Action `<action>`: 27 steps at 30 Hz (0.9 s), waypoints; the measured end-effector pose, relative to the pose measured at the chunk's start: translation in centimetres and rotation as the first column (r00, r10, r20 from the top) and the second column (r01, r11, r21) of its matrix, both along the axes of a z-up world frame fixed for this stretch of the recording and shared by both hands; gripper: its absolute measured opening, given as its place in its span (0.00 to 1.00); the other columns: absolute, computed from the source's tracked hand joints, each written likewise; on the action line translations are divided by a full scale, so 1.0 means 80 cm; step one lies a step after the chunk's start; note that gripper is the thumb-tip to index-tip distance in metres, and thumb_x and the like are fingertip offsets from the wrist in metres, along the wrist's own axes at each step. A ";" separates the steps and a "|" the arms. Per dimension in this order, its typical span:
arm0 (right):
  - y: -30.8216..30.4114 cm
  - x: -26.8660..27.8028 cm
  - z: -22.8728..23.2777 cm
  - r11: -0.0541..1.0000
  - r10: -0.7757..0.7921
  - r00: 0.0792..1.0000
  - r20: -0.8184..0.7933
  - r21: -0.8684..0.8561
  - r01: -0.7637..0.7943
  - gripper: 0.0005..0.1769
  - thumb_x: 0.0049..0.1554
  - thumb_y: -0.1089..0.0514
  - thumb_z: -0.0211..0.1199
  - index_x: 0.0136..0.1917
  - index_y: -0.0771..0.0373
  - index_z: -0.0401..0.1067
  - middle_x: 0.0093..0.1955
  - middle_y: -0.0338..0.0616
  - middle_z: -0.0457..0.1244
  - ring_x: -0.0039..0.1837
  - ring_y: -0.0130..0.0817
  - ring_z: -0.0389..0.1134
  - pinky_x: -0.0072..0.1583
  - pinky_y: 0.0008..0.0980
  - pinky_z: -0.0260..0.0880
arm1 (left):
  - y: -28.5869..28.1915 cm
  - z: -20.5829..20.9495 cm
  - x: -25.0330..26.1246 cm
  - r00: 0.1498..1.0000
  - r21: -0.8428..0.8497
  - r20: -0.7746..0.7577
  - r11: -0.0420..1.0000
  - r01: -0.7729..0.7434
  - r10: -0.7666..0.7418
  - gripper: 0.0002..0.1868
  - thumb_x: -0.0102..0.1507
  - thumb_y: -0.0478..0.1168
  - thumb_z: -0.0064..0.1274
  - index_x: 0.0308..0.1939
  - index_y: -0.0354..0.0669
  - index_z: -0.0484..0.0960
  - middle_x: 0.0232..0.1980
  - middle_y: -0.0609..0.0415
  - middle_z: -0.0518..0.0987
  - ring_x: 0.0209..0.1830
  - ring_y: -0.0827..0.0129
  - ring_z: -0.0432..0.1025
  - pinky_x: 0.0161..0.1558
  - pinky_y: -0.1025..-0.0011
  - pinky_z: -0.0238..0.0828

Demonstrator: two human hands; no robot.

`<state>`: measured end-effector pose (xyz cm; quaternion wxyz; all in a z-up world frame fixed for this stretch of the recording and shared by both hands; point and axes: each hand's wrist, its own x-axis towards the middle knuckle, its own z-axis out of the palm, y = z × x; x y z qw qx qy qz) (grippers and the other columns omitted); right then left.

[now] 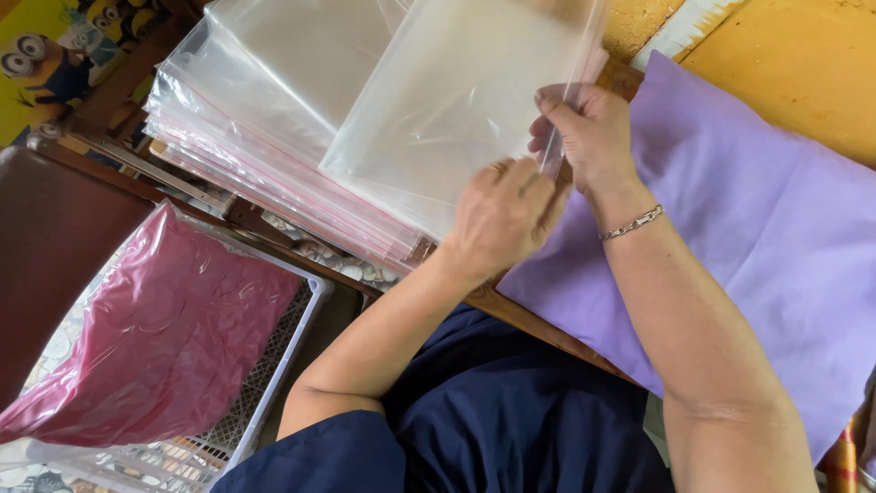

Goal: Smoothing out a pillow by hand, dusting it with a feather duster, and placing it into a plastic bag.

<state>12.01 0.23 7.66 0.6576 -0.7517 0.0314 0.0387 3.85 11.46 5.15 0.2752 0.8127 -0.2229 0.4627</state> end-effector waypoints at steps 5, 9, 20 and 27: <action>-0.016 0.004 0.027 0.979 -0.045 0.999 -0.027 0.197 0.049 0.05 0.51 0.63 0.64 0.40 0.63 0.69 0.27 0.47 0.61 0.27 0.36 0.63 0.28 0.28 0.63 | -0.033 -0.061 0.001 0.935 0.238 -0.353 0.963 0.126 -0.035 0.18 0.58 0.49 0.50 0.29 0.35 0.77 0.27 0.47 0.72 0.24 0.50 0.69 0.32 0.58 0.64; -0.018 -0.011 0.044 0.997 -0.048 0.996 0.069 0.059 0.044 0.01 0.54 0.62 0.59 0.42 0.62 0.69 0.28 0.45 0.62 0.27 0.33 0.64 0.28 0.27 0.66 | -0.020 -0.023 0.021 0.654 0.500 -0.676 0.864 0.068 0.340 0.35 0.61 0.62 0.33 0.69 0.53 0.53 0.72 0.42 0.44 0.72 0.37 0.33 0.60 0.26 0.26; -0.079 -0.018 0.046 0.970 -0.063 0.995 0.074 -0.231 0.079 0.05 0.56 0.65 0.57 0.38 0.59 0.65 0.27 0.40 0.61 0.24 0.26 0.58 0.23 0.23 0.50 | 0.000 -0.016 0.049 0.204 0.500 -0.859 0.856 0.135 0.469 0.43 0.57 0.71 0.24 0.72 0.65 0.36 0.76 0.46 0.29 0.72 0.36 0.21 0.61 0.28 0.15; -0.164 -0.075 0.103 0.973 -0.125 0.971 0.204 -0.168 0.160 0.04 0.63 0.63 0.58 0.52 0.59 0.70 0.32 0.39 0.61 0.25 0.22 0.56 0.28 0.18 0.52 | 0.006 -0.177 0.102 0.556 0.365 -0.768 0.931 -0.030 0.319 0.45 0.59 0.67 0.37 0.73 0.56 0.40 0.73 0.41 0.42 0.63 0.44 0.52 0.53 0.49 0.58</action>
